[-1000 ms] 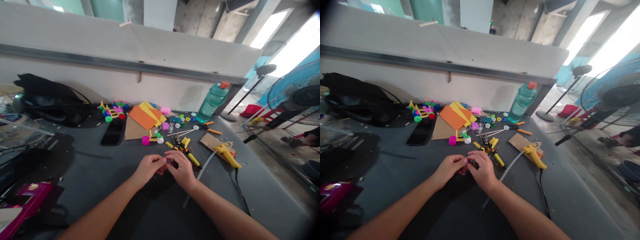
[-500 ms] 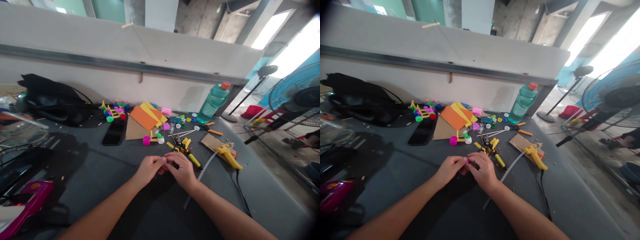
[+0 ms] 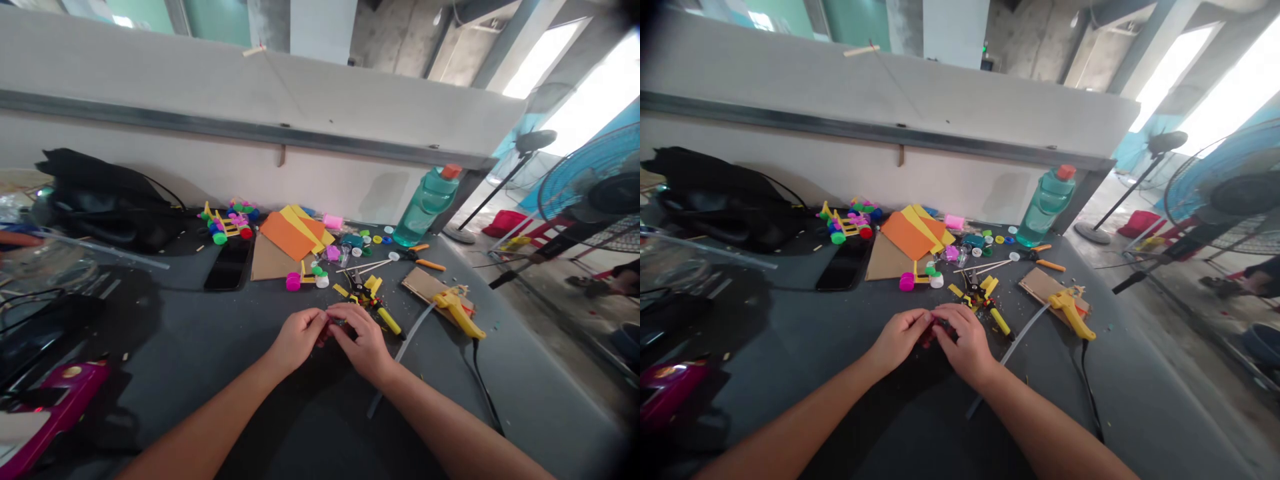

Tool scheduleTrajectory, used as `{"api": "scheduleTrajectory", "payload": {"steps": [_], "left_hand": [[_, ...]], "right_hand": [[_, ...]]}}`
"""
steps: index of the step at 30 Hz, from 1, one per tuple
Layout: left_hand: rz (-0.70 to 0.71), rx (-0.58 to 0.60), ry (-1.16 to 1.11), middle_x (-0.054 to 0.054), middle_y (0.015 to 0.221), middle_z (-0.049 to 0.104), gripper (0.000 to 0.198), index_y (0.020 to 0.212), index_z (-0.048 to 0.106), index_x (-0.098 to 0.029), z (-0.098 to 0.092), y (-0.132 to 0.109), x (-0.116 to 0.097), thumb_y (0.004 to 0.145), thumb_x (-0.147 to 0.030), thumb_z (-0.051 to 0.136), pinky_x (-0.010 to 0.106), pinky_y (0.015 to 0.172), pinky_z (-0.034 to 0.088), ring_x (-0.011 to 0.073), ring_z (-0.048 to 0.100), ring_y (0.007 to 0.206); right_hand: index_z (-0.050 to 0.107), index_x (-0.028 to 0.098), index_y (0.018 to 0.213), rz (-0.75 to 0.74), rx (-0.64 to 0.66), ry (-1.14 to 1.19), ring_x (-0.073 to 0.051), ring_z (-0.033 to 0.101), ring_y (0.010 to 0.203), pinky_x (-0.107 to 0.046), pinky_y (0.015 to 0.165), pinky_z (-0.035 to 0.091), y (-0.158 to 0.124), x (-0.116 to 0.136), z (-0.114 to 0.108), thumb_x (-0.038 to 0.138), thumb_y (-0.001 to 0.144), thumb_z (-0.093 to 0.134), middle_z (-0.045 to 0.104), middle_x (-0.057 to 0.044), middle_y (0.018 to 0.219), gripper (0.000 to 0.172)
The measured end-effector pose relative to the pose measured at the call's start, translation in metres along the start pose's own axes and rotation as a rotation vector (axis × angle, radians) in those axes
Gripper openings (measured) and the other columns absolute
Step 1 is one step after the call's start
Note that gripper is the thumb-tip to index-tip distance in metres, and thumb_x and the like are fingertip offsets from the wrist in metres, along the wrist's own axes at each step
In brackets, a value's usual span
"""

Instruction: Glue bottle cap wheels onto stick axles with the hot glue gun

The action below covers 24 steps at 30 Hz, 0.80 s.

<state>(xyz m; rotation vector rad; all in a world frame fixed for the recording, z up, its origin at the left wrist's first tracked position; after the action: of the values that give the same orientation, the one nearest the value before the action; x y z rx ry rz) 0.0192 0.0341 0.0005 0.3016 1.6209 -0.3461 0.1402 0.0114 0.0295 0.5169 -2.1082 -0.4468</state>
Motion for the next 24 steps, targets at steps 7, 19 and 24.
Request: {"api": "scheduleTrajectory", "payload": {"steps": [7,19,24], "left_hand": [[-0.151,0.136,-0.245,0.002,0.065,0.055,0.034,0.08,0.059,-0.012,0.013,-0.001,0.012,0.08,-0.045,0.049,0.026,0.054,0.048,0.0131,0.055,0.06],[-0.106,0.075,-0.166,-0.001,0.06,0.056,0.038,0.069,0.058,-0.013,0.003,0.001,0.006,0.08,-0.049,0.053,0.024,0.055,0.047,0.01,0.053,0.054],[-0.113,0.086,-0.152,0.001,0.063,0.059,0.041,0.072,0.061,-0.012,0.005,0.001,0.008,0.08,-0.051,0.051,0.025,0.056,0.048,0.0111,0.055,0.056]], "right_hand": [[0.069,0.023,0.089,-0.013,-0.046,-0.019,-0.018,0.061,0.089,-0.034,0.081,0.051,0.002,0.002,-0.006,0.018,0.081,0.058,0.067,-0.006,0.092,0.014],[0.067,0.023,0.096,0.001,-0.049,-0.012,-0.019,0.061,0.09,-0.035,0.081,0.051,0.001,0.002,-0.007,0.021,0.08,0.059,0.067,-0.006,0.094,0.018],[0.068,0.023,0.091,-0.013,-0.056,-0.028,-0.017,0.062,0.086,-0.032,0.079,0.052,0.001,0.003,-0.007,0.018,0.083,0.056,0.069,-0.004,0.089,0.015]]}}
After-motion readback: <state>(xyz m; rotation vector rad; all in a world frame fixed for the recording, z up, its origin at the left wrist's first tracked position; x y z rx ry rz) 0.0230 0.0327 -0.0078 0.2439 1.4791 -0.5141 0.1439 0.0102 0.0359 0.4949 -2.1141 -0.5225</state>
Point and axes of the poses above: each hand's wrist, its own y-axis towards the middle knuckle, its own z-axis out of the palm, x = y × z, the point moved 6 cm from there along y, towards the middle knuckle
